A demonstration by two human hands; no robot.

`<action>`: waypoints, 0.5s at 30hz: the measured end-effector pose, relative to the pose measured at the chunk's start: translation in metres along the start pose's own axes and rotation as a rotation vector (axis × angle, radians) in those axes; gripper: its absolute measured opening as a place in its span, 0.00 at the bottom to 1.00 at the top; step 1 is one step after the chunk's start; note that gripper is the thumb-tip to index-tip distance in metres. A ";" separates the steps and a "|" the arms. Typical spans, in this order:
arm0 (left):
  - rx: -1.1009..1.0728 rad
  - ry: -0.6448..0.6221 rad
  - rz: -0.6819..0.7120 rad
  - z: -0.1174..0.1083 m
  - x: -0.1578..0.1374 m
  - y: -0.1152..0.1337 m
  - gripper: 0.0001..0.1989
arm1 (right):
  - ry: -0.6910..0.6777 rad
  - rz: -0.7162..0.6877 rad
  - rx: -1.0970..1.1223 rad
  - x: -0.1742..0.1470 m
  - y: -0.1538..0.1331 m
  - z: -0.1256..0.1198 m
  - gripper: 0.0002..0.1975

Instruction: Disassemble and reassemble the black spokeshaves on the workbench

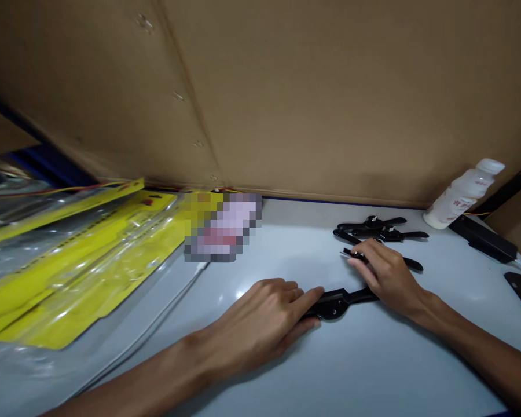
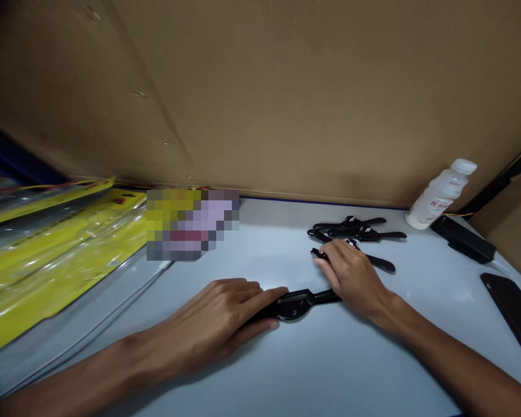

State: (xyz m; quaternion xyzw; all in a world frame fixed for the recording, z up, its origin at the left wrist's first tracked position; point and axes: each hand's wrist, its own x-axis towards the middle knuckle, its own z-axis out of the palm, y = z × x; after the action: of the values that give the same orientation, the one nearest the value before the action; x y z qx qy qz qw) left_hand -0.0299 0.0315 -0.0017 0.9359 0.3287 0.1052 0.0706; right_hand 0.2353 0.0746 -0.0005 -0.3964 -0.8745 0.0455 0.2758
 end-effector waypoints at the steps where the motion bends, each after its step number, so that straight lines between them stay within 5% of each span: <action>1: 0.008 -0.011 0.007 -0.001 0.000 0.001 0.09 | -0.034 -0.023 -0.012 -0.001 -0.001 0.001 0.09; 5: 0.037 -0.049 0.050 -0.003 -0.001 0.004 0.08 | -0.136 0.122 0.089 0.001 -0.011 0.000 0.03; 9: 0.051 -0.037 0.083 -0.002 -0.002 0.004 0.08 | -0.151 0.340 0.296 0.008 -0.012 -0.001 0.08; 15: 0.077 -0.014 0.086 0.003 -0.004 0.001 0.11 | -0.084 0.441 0.459 0.011 0.000 -0.002 0.08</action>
State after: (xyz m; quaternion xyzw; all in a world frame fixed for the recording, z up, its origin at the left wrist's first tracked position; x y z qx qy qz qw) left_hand -0.0312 0.0279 -0.0046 0.9519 0.2914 0.0889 0.0322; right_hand 0.2306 0.0817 0.0063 -0.5016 -0.7449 0.3169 0.3050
